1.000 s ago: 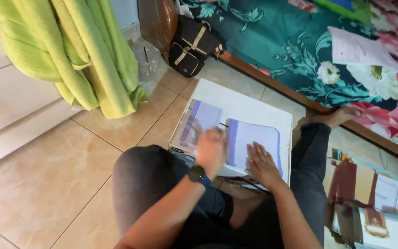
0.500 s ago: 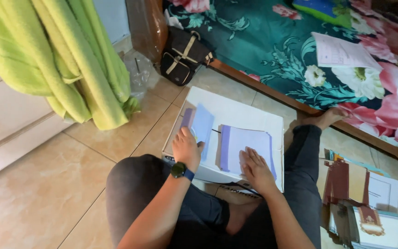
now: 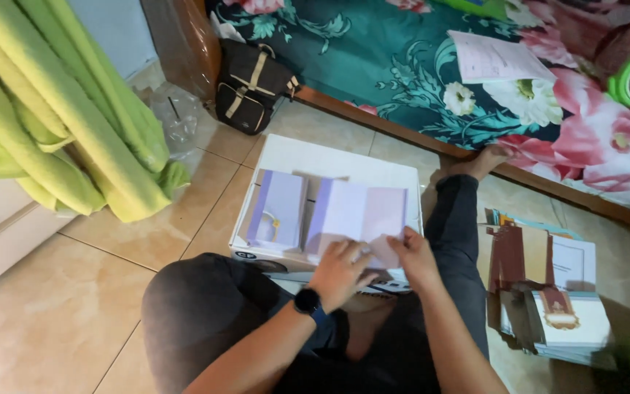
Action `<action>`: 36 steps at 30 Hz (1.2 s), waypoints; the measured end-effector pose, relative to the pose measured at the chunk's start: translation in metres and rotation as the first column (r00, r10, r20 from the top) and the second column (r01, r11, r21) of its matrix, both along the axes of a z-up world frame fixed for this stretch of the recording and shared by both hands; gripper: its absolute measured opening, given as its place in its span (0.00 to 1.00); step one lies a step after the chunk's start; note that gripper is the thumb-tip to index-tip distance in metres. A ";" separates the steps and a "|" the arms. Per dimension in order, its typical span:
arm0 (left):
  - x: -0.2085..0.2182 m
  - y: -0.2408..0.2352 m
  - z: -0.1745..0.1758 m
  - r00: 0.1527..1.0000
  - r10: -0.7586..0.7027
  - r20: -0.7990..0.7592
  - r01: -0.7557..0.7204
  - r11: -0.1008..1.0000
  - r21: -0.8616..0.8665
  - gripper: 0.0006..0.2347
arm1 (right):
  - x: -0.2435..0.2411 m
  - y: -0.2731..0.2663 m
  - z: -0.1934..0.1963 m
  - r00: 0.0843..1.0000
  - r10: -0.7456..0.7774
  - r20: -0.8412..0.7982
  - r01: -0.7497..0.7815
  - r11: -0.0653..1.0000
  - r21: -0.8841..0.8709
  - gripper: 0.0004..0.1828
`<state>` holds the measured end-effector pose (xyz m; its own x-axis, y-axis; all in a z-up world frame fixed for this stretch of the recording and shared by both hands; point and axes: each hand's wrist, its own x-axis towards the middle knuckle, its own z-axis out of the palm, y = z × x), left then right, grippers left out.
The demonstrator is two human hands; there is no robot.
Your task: The person folds several small blue and white paper cards by hand while sitting on the floor.
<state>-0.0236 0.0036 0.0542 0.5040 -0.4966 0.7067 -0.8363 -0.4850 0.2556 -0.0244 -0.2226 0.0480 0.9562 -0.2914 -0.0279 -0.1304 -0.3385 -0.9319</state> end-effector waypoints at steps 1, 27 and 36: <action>0.006 0.001 -0.010 1.000 -0.006 -0.005 0.006 1.000 0.001 0.15 | 0.003 -0.010 -0.002 1.000 -0.006 -0.005 0.006 1.000 0.001 0.18; 0.029 -0.006 -0.057 0.861 0.334 -0.383 -0.235 0.930 0.282 0.26 | 0.009 0.018 -0.019 0.915 0.349 -0.202 -0.339 0.394 -0.854 0.27; 0.031 -0.003 -0.056 0.820 0.328 -0.470 -0.160 0.919 0.362 0.26 | 0.131 -0.013 -0.064 0.794 0.334 -0.508 -0.603 0.326 -0.728 0.40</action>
<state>0.0070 0.0009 -0.0015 0.8812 -0.4475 0.1525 -0.4674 -0.7760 0.4235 0.1064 -0.2354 -0.0160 0.9371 0.2000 -0.2863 0.1732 -0.9780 -0.1161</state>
